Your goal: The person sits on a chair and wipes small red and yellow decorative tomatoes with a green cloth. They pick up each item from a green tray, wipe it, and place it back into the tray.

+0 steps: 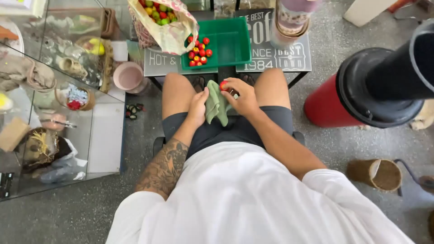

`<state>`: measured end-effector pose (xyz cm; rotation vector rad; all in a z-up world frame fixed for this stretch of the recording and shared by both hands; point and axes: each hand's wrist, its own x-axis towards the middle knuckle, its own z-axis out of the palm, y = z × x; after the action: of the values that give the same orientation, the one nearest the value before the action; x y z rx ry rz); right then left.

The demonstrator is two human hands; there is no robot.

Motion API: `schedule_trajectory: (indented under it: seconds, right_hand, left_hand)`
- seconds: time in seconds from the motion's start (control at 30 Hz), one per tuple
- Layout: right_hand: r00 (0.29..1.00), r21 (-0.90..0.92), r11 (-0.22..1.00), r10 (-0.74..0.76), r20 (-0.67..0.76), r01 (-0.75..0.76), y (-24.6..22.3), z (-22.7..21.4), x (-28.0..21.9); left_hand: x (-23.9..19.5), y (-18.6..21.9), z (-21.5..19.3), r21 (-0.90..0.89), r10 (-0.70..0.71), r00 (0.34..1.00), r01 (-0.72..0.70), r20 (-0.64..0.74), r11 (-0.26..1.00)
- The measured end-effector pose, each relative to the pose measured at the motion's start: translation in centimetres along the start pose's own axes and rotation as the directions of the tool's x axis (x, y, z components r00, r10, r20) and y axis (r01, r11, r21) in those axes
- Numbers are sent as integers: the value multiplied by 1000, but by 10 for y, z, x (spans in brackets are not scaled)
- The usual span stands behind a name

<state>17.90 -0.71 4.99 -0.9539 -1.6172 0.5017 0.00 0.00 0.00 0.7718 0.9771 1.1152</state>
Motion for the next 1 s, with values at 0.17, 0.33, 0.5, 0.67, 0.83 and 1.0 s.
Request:
schedule_trajectory:
  seconds: [0.17, 0.33, 0.5, 0.67, 0.83, 1.0]
  right_hand:
    - [984, -174, 969, -163, 72, 173, 8, -9, -9]
    - [971, -251, 954, -108, 212, 161, -18, -13, -17]
    - [993, -182, 980, -69, 100, 86, -11, 1, -25]
    - [985, -105, 991, -69, 159, 86, 2, 7, 0]
    - [981, -1, 998, 66, 180, -67, 32, 12, 23]
    - [952, 67, 967, 229, 202, -247, 66, 18, 54]
  left_hand:
    - [7, -14, -9, -5, 56, 997, -56, 52, 998]
    - [-3, -10, -7, -45, -4, 994, 9, 105, 999]
    - [84, -138, -69, -170, 37, 998, -27, 54, 985]
    - [61, -59, -33, -41, 37, 996, -34, 75, 999]
    - [76, -24, -6, 207, 82, 996, -88, 36, 974]
    - [109, -15, 1, 250, 138, 976, -93, -168, 964]
